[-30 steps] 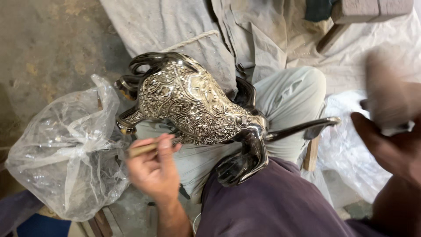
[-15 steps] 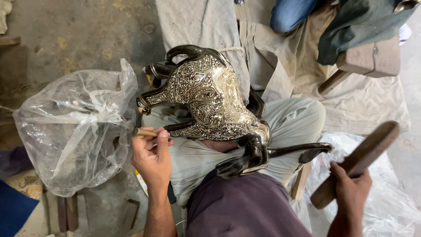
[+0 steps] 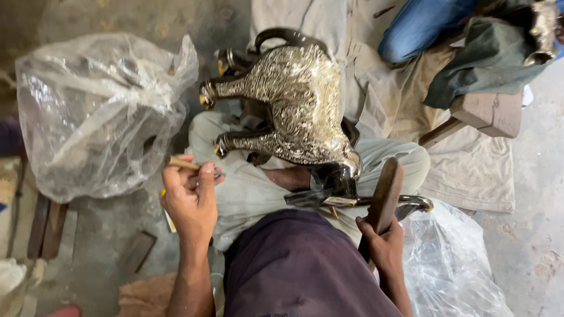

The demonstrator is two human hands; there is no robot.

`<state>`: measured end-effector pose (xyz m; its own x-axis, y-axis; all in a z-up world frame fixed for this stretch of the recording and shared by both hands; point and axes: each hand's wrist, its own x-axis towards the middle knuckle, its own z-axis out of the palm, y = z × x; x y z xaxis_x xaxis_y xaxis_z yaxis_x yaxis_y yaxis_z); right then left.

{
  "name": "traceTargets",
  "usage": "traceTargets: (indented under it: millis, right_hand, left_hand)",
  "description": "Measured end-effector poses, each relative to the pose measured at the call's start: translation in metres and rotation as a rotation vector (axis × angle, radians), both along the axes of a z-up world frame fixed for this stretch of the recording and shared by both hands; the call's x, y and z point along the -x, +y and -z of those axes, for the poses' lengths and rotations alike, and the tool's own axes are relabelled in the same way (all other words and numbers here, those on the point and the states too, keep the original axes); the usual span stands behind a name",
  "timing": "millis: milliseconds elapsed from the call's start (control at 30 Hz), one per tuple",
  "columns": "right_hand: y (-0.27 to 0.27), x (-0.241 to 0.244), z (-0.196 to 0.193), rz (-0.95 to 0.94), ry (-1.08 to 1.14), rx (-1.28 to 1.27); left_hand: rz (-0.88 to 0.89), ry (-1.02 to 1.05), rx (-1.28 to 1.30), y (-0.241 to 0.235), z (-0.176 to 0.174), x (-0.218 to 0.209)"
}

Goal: The person uses a wooden mallet and a metal chisel to engrave intricate patterns onto a silver-colored metal elephant statue. The person holds the chisel against the statue's surface and repeatedly strikes it with the mallet to create detailed designs.

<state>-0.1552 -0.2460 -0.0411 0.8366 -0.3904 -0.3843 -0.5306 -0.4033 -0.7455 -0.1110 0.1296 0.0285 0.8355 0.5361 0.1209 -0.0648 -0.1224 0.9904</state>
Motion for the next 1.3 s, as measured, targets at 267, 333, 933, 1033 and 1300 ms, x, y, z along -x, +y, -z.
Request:
traceTargets:
  millis: [267, 333, 933, 1033, 1300]
  right_hand:
    - [-0.032, 0.002, -0.024, 0.039, -0.035, 0.068]
    - [-0.038, -0.002, -0.030, 0.036, -0.022, 0.108]
    - [-0.086, -0.084, -0.118, -0.134, -0.094, 0.252]
    - [-0.084, -0.112, -0.131, -0.301, -0.134, 0.551]
    - [-0.072, -0.177, -0.155, -0.474, -0.303, 0.519]
  left_hand:
    - [0.140, 0.004, 0.034, -0.031, -0.009, -0.016]
    - [0.223, -0.011, -0.017, -0.044, -0.014, -0.030]
    - [0.881, 0.012, -0.568, -0.153, -0.025, -0.174]
    - [0.919, 0.055, -0.594, -0.155, -0.026, -0.179]
    - [0.932, 0.220, -0.614, -0.159, -0.032, -0.183]
